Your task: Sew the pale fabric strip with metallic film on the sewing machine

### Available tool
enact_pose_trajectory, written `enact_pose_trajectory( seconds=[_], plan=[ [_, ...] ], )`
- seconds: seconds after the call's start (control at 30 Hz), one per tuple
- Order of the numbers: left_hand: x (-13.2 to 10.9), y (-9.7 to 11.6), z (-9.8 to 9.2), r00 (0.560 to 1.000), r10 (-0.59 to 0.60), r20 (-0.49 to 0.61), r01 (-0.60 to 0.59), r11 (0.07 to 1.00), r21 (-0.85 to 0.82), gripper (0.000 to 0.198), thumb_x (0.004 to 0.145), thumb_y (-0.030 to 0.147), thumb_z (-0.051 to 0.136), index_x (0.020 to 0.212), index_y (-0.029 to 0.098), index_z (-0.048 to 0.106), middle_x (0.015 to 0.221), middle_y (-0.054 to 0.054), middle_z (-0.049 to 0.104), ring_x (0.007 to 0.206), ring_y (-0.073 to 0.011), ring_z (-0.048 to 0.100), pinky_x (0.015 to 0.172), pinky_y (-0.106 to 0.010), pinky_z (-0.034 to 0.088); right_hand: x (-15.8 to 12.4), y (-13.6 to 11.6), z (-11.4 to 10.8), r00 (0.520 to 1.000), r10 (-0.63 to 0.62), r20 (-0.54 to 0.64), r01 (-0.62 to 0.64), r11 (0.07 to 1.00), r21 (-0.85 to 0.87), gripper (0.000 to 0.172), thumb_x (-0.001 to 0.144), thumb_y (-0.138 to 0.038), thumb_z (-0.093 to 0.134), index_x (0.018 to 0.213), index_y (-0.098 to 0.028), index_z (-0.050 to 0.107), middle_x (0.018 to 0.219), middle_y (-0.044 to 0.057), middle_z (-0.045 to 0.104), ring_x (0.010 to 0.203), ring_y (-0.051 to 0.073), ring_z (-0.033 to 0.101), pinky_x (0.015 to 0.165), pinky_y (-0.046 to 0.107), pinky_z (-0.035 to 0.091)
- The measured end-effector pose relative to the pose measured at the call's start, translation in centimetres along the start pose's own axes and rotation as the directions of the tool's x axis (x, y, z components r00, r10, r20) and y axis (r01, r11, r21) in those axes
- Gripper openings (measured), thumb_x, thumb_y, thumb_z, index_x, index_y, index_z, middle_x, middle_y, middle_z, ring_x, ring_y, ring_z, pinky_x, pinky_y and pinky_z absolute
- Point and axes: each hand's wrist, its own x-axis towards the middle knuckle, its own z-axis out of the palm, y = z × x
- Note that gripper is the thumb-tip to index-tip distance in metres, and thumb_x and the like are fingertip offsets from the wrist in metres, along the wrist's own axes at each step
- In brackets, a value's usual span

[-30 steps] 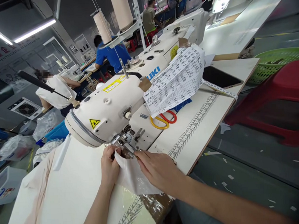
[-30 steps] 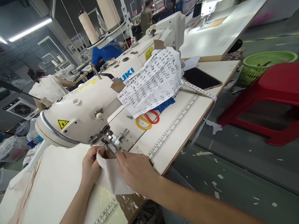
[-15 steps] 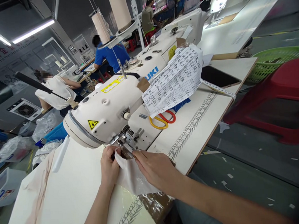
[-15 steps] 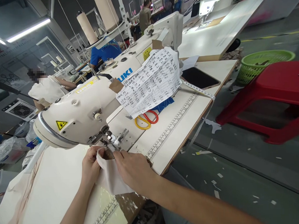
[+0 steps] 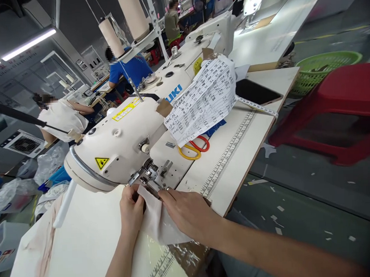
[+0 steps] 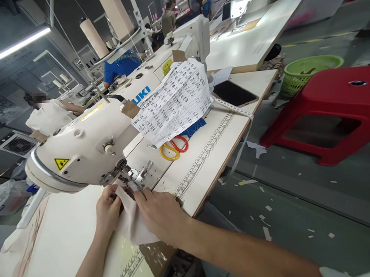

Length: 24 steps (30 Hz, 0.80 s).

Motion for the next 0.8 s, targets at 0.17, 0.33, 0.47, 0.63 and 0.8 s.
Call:
enact_pose_trajectory(
  seconds=[0.17,0.33,0.47,0.63,0.8],
  plan=[
    [-0.1,0.0,-0.2,0.995,-0.103,0.017,0.104,0.993,-0.062,0.018,0.072,0.036,0.058,0.078,0.021,0.067,0.084,-0.003,0.070,0.081,-0.0210,0.063,0.071,-0.031,0.049,-0.1,-0.1,-0.1,1.000,-0.010,-0.009,0.009,1.000,-0.009,0.020,0.087,-0.006,0.052,0.105,-0.014,0.052,0.086,0.005,0.061,0.071,0.023,0.064,0.049,0.032,0.046],
    [-0.3,-0.3,-0.3,0.997,-0.074,0.017,0.075,0.997,-0.029,0.016,0.074,0.036,0.059,0.078,0.023,0.068,0.085,-0.001,0.068,0.079,-0.0190,0.062,0.068,-0.028,0.049,0.1,-0.2,-0.1,1.000,-0.007,-0.025,0.006,0.999,-0.039,0.025,0.085,-0.004,0.051,0.108,-0.012,0.052,0.084,0.006,0.061,0.069,0.022,0.063,0.046,0.031,0.043],
    [-0.3,-0.5,-0.3,0.988,0.152,0.007,-0.152,0.985,0.085,0.011,0.079,0.026,0.054,0.078,0.024,0.065,0.086,-0.001,0.067,0.083,-0.0187,0.059,0.068,-0.028,0.049,0.0,-0.3,0.0,0.999,-0.008,-0.033,0.007,0.999,-0.052,0.029,0.083,-0.003,0.052,0.111,-0.011,0.052,0.086,0.006,0.060,0.071,0.022,0.063,0.046,0.031,0.041],
    [0.0,-0.6,-0.3,0.850,0.527,-0.019,-0.508,0.829,0.234,0.024,0.079,0.006,0.043,0.082,0.022,0.061,0.087,-0.003,0.065,0.083,-0.0182,0.058,0.075,-0.032,0.050,0.1,-0.4,0.2,0.999,-0.021,-0.025,0.019,0.997,-0.076,0.032,0.082,-0.002,0.053,0.113,-0.009,0.054,0.088,0.007,0.061,0.071,0.023,0.063,0.047,0.031,0.042],
    [-0.4,-0.2,-1.1,0.809,0.567,0.151,-0.586,0.764,0.268,0.030,0.082,0.004,0.042,0.096,0.021,0.063,0.098,-0.006,0.063,0.090,-0.0199,0.058,0.078,-0.036,0.053,-1.6,-0.4,-0.3,1.000,-0.007,-0.009,0.006,0.999,-0.052,0.035,0.083,-0.002,0.054,0.116,-0.009,0.052,0.097,0.011,0.064,0.079,0.025,0.065,0.055,0.033,0.048]
  ],
)
